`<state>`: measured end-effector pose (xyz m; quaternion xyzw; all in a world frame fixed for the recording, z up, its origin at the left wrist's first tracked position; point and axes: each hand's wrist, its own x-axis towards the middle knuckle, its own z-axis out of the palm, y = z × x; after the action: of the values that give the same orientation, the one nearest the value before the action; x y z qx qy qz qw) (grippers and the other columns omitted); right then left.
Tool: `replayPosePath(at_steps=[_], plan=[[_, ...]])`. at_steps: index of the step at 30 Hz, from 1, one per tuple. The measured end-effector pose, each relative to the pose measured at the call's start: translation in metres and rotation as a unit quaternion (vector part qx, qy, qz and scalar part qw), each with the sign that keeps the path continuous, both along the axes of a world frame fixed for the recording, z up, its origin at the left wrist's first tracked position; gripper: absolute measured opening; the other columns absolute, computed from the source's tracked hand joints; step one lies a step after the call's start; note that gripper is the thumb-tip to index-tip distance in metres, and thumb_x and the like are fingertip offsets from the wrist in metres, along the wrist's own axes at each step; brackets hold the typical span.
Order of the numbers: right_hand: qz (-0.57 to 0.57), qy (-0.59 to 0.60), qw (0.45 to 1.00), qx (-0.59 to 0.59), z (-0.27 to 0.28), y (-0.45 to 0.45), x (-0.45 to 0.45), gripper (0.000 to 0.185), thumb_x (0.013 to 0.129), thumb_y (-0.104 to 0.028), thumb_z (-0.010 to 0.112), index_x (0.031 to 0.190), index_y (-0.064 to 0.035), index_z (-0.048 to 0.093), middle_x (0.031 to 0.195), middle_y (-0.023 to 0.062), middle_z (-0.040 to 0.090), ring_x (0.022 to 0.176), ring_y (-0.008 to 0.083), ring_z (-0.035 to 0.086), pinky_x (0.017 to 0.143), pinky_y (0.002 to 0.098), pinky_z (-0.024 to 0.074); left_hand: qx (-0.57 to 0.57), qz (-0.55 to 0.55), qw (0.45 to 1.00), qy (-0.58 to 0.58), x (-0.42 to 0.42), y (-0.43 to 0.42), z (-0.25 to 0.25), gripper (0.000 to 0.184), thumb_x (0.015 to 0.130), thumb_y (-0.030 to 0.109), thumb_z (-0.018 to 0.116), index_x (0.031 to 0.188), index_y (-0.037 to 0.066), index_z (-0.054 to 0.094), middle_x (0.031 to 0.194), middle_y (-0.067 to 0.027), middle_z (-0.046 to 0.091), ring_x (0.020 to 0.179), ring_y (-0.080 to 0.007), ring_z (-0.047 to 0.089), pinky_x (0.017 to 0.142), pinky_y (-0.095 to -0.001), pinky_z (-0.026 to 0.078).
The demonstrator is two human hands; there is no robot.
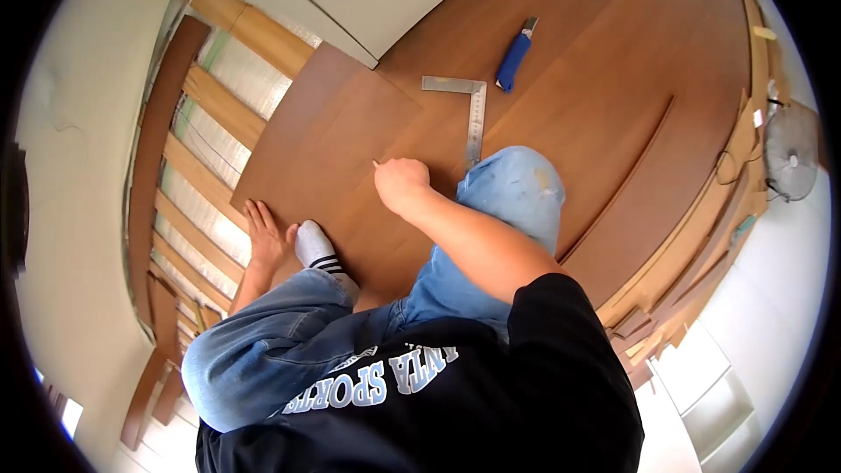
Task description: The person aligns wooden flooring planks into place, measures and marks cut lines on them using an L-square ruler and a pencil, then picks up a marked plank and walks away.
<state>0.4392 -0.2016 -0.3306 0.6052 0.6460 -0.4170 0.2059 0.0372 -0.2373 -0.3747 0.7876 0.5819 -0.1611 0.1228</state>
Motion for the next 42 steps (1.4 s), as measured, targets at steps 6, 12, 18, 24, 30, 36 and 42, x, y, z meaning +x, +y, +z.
replayPosePath(at_steps=[6, 12, 18, 24, 30, 36, 42], plan=[[-0.087, 0.154, 0.984, -0.024, 0.013, 0.029, 0.018, 0.031, 0.099, -0.023, 0.063, 0.119, -0.0032, 0.075, 0.104, 0.0194, 0.081, 0.1, 0.0391, 0.079, 0.086, 0.0511, 0.0631, -0.272, -0.094, 0.958, -0.009, 0.009, 0.023, 0.085, 0.074, 0.102, 0.042, 0.072, 0.162, 0.005, 0.047, 0.172, -0.0205, 0.04, 0.151, -0.0413, 0.048, 0.131, -0.0551, 0.032], [-0.186, 0.247, 0.95, 0.05, -0.003, 0.038, 0.023, 0.031, 0.103, -0.026, 0.057, 0.124, -0.004, 0.065, 0.099, 0.0248, 0.078, 0.094, 0.0464, 0.075, 0.085, 0.0582, 0.0594, -0.22, -0.252, 0.943, 0.009, 0.068, 0.121, 0.177, 0.061, 0.098, 0.028, 0.077, 0.152, 0.005, 0.059, 0.155, -0.0162, 0.06, 0.145, -0.0342, 0.056, 0.125, -0.0501, 0.041], [-0.21, 0.218, 0.953, 0.016, 0.003, 0.046, 0.03, 0.032, 0.107, -0.028, 0.055, 0.108, -0.0022, 0.074, 0.101, 0.0248, 0.079, 0.096, 0.0442, 0.077, 0.087, 0.0553, 0.0614, -0.178, -0.383, 0.906, 0.005, 0.144, 0.189, 0.138, 0.057, 0.098, 0.021, 0.071, 0.151, 0.005, 0.059, 0.153, -0.0144, 0.062, 0.135, -0.0315, 0.061, 0.117, -0.046, 0.046], [-0.103, 0.175, 0.972, -0.115, -0.009, 0.039, 0.041, 0.039, 0.108, -0.03, 0.056, 0.113, 0.0, 0.081, 0.113, 0.0236, 0.08, 0.108, 0.0408, 0.077, 0.093, 0.0502, 0.0623, -0.176, -0.294, 0.936, -0.082, 0.276, 0.195, 0.071, 0.064, 0.099, 0.009, 0.06, 0.161, 0.004, 0.046, 0.171, -0.0148, 0.046, 0.12, -0.036, 0.07, 0.097, -0.0487, 0.058], [-0.068, 0.198, 0.966, -0.154, -0.01, 0.039, 0.035, 0.041, 0.108, -0.03, 0.056, 0.119, 0.0013, 0.08, 0.123, 0.0236, 0.079, 0.117, 0.0397, 0.075, 0.099, 0.0491, 0.0604, -0.019, -0.256, 0.966, -0.028, 0.32, 0.169, 0.023, 0.084, 0.089, 0.01, 0.065, 0.168, 0.002, 0.038, 0.177, -0.0128, 0.038, 0.123, -0.0308, 0.071, 0.091, -0.0462, 0.061], [-0.064, 0.207, 0.962, -0.169, -0.014, 0.039, 0.036, 0.041, 0.108, -0.03, 0.057, 0.119, 0.0025, 0.08, 0.124, 0.024, 0.078, 0.12, 0.039, 0.074, 0.102, 0.0483, 0.0589, -0.048, -0.194, 0.976, -0.084, 0.301, 0.149, 0.012, 0.083, 0.087, 0.008, 0.066, 0.166, 0.004, 0.044, 0.177, -0.0118, 0.039, 0.127, -0.0295, 0.066, 0.097, -0.0483, 0.057], [-0.066, 0.216, 0.961, -0.159, -0.009, 0.045, 0.039, 0.045, 0.107, -0.037, 0.06, 0.115, 0.0021, 0.081, 0.119, 0.0238, 0.079, 0.114, 0.039, 0.075, 0.098, 0.0497, 0.0595, 0.017, -0.143, 0.976, -0.165, 0.263, 0.163, 0.033, 0.063, 0.089, 0.004, 0.064, 0.151, 0.01, 0.062, 0.161, -0.0107, 0.057, 0.128, -0.0341, 0.064, 0.108, -0.0507, 0.051]])
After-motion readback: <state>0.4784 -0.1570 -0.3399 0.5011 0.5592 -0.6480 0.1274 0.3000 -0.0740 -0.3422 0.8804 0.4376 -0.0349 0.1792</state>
